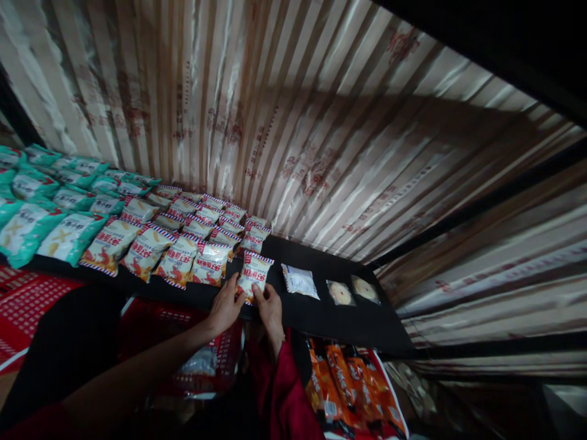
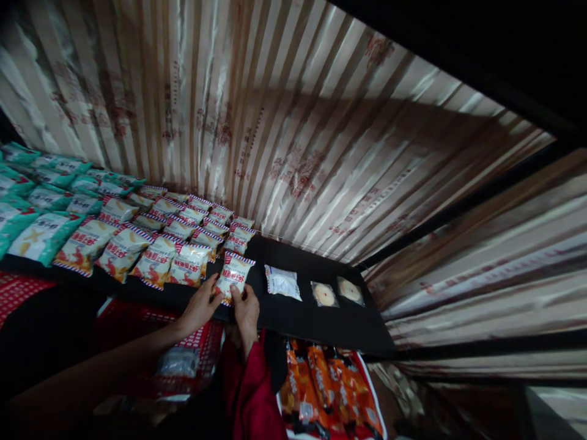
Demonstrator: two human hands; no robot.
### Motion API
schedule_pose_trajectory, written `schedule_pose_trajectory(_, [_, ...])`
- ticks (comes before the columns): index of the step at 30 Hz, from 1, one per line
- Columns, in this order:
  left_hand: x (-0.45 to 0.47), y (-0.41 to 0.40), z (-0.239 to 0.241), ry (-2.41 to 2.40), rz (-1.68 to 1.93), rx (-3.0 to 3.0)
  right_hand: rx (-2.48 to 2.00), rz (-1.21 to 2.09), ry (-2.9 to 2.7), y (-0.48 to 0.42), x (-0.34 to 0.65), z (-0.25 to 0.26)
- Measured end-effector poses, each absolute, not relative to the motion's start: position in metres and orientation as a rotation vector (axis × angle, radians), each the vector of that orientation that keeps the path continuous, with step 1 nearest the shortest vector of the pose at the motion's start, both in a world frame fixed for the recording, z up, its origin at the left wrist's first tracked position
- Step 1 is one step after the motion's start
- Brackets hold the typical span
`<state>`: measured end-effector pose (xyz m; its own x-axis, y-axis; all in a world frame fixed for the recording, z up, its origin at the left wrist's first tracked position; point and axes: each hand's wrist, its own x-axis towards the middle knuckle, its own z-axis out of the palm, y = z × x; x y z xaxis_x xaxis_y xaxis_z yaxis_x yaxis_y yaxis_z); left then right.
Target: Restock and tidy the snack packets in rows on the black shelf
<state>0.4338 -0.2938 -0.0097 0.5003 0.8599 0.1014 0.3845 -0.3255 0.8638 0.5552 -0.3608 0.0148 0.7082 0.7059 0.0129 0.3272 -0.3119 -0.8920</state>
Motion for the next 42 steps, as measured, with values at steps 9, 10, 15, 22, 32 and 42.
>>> schedule_pose_trajectory(9, [0.446,-0.299,-0.035,0.921,0.913,2.298,-2.002,0.368,-0.885,-0.330,0.575,0.015])
schedule_pose_trajectory(10, [0.445,-0.298,-0.036,0.898,0.911,2.331,-2.011,0.358,-0.889,-0.327,0.577,0.014])
schedule_pose_trajectory(15, [0.445,-0.291,-0.031,0.840,0.894,2.459,-2.027,0.334,-0.925,-0.315,0.580,0.014])
schedule_pose_trajectory(22, [0.449,-0.280,-0.029,0.803,0.858,2.554,-2.038,0.337,-0.939,-0.303,0.578,0.013])
schedule_pose_trajectory(32, [0.448,-0.281,-0.029,0.844,0.877,2.600,-1.953,0.238,-0.998,-0.296,0.581,0.005])
schedule_pose_trajectory(42, [0.451,-0.283,-0.028,0.931,0.895,2.594,-1.914,0.132,-0.981,-0.290,0.582,-0.003])
